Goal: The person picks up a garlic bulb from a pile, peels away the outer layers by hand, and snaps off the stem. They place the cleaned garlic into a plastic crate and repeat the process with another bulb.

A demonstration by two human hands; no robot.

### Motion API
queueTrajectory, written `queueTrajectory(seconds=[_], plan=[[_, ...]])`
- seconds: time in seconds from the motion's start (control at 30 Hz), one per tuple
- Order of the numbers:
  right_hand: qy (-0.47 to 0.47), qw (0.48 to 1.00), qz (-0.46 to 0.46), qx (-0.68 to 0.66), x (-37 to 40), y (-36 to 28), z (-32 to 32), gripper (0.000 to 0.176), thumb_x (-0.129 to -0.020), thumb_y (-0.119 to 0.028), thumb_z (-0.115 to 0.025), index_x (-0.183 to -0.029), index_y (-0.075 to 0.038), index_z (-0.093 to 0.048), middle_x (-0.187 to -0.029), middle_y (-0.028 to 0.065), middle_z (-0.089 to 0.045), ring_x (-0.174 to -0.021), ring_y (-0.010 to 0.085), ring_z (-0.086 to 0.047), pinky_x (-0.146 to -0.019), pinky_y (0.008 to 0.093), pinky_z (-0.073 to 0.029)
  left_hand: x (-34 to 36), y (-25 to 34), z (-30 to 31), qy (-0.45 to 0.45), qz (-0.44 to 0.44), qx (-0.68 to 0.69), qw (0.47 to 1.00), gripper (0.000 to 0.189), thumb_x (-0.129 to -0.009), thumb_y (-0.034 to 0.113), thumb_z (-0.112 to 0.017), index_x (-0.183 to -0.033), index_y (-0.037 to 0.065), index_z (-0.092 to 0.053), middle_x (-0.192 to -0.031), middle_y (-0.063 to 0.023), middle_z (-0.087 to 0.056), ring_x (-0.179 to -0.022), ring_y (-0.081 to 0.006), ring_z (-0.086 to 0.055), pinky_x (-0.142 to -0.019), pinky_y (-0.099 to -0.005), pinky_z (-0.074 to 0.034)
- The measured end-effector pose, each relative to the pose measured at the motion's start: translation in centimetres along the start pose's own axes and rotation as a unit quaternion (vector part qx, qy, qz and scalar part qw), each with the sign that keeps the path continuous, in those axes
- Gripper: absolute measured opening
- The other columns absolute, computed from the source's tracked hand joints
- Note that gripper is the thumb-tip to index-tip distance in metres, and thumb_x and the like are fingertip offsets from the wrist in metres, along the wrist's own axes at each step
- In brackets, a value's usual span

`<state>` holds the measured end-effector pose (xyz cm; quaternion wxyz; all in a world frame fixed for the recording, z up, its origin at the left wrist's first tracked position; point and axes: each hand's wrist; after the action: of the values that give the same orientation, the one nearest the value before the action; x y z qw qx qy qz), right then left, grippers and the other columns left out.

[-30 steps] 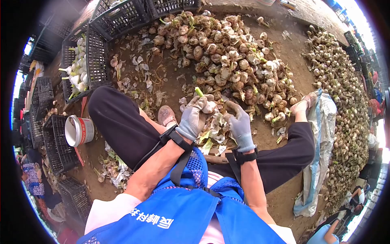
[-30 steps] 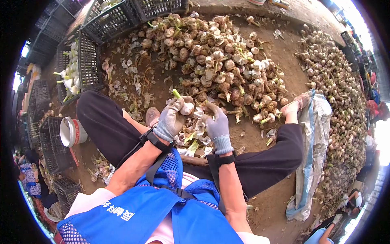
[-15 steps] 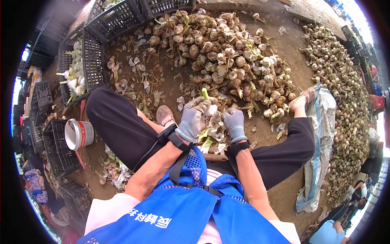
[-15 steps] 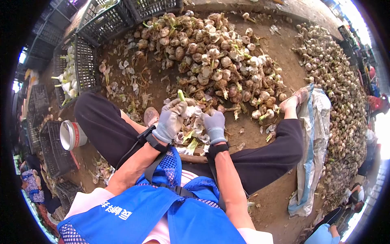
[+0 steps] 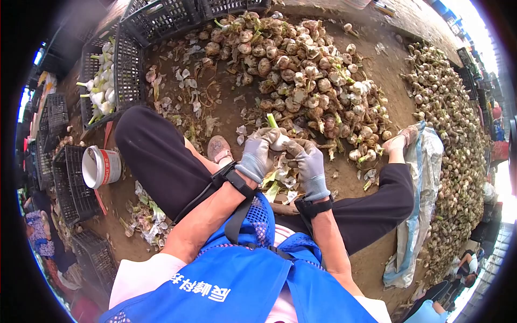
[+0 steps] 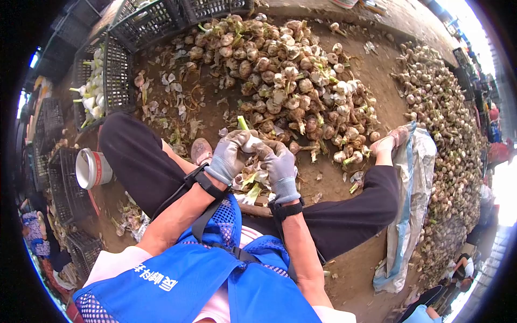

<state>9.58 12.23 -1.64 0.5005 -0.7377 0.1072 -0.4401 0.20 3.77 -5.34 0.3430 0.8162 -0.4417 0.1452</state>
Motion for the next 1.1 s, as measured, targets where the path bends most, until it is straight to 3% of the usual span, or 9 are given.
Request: queueTrajectory(seconds=[0.3,0.43,0.5,0.6,0.67,0.8,0.9,0.97,1.1], plan=[[-0.054,0.997,-0.041,-0.047,0.3,-0.6,0.4,0.026,-0.081,-0.019,-0.064,-0.098,0.000,-0.059,-0.068,0.0015,-0.058,-0.052,0.0059,-0.050,-0.045,0.0187,-0.041,0.1,-0.2,0.6,-0.027,-0.013,-0.063,0.998,0.015,-0.087,0.007,-0.051,-0.095,-0.004,-0.055,-0.091,-0.0143,-0.059,-0.078,-0.0210,-0.060,-0.071,-0.0309,-0.051],[-0.086,0.982,-0.083,-0.147,-0.1,0.6,1.7,0.022,-0.084,-0.013,-0.059,-0.099,0.003,-0.058,-0.084,0.0087,-0.063,-0.068,0.0144,-0.061,-0.060,0.0250,-0.052,-0.7,-0.1,1.2,-0.093,0.020,0.021,0.995,0.018,-0.088,0.009,-0.049,-0.096,-0.006,-0.055,-0.092,-0.0144,-0.059,-0.079,-0.0216,-0.059,-0.071,-0.0311,-0.051],[-0.084,0.982,-0.093,-0.142,-0.1,0.5,1.8,0.023,-0.083,-0.009,-0.058,-0.103,0.004,-0.057,-0.088,0.0097,-0.063,-0.071,0.0165,-0.061,-0.063,0.0264,-0.052,-0.3,0.0,0.2,-0.048,0.024,0.026,0.998,0.008,-0.086,0.004,-0.052,-0.089,-0.003,-0.055,-0.082,-0.0126,-0.059,-0.068,-0.0201,-0.059,-0.062,-0.0285,-0.052],[-0.067,0.991,-0.052,-0.105,0.6,-0.7,1.2,0.023,-0.083,-0.010,-0.059,-0.101,0.004,-0.057,-0.084,0.0085,-0.063,-0.065,0.0119,-0.060,-0.057,0.0228,-0.050,0.2,0.1,-0.8,-0.002,-0.025,0.003,1.000,0.008,-0.086,0.005,-0.054,-0.088,-0.002,-0.056,-0.083,-0.0109,-0.060,-0.066,-0.0186,-0.059,-0.057,-0.0271,-0.052],[-0.024,0.996,0.079,0.042,0.8,-0.7,0.7,0.027,-0.081,-0.007,-0.060,-0.105,0.006,-0.056,-0.086,0.0083,-0.063,-0.068,0.0090,-0.057,-0.060,0.0215,-0.048,0.3,0.0,-1.1,0.031,-0.067,-0.074,0.995,0.006,-0.085,0.006,-0.056,-0.085,0.000,-0.057,-0.080,-0.0093,-0.060,-0.063,-0.0166,-0.059,-0.054,-0.0267,-0.051],[-0.010,0.994,0.106,0.030,0.8,-1.0,0.2,0.027,-0.082,-0.009,-0.059,-0.105,0.005,-0.056,-0.089,0.0087,-0.063,-0.074,0.0092,-0.058,-0.063,0.0227,-0.047,0.3,-0.2,-1.1,0.027,-0.099,-0.161,0.982,0.003,-0.083,0.004,-0.059,-0.082,0.001,-0.058,-0.076,-0.0080,-0.061,-0.061,-0.0140,-0.058,-0.053,-0.0264,-0.051],[-0.032,0.994,0.000,-0.107,0.7,-1.0,0.7,0.027,-0.086,-0.016,-0.057,-0.104,0.003,-0.057,-0.092,0.0087,-0.063,-0.077,0.0122,-0.060,-0.063,0.0231,-0.048,0.2,-0.2,-1.0,0.052,-0.071,-0.096,0.991,0.008,-0.086,0.008,-0.055,-0.081,0.002,-0.058,-0.074,-0.0090,-0.061,-0.058,-0.0144,-0.058,-0.051,-0.0255,-0.050],[-0.042,0.993,0.010,-0.106,0.4,-0.7,1.2,0.028,-0.088,-0.022,-0.055,-0.105,0.000,-0.057,-0.093,0.0080,-0.063,-0.079,0.0145,-0.062,-0.063,0.0235,-0.049,0.9,0.7,-0.6,-0.060,0.032,-0.085,0.994,0.016,-0.090,0.014,-0.048,-0.086,0.001,-0.057,-0.083,-0.0094,-0.061,-0.072,-0.0164,-0.060,-0.063,-0.0291,-0.052],[-0.021,0.993,0.036,-0.107,0.8,-1.4,1.1,0.029,-0.089,-0.019,-0.053,-0.109,0.001,-0.054,-0.094,0.0074,-0.061,-0.078,0.0149,-0.061,-0.064,0.0243,-0.050,2.3,1.9,-2.9,-0.030,0.144,-0.106,0.983,0.016,-0.088,0.013,-0.045,-0.089,0.001,-0.056,-0.077,-0.0057,-0.058,-0.056,-0.0123,-0.053,-0.050,-0.0234,-0.047]])
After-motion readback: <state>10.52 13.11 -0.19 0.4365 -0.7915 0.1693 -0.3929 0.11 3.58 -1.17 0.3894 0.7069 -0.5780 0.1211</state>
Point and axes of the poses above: each hand's wrist, its own x-axis away from the middle knuckle, its own z-axis out of the back of the hand, y = z × x
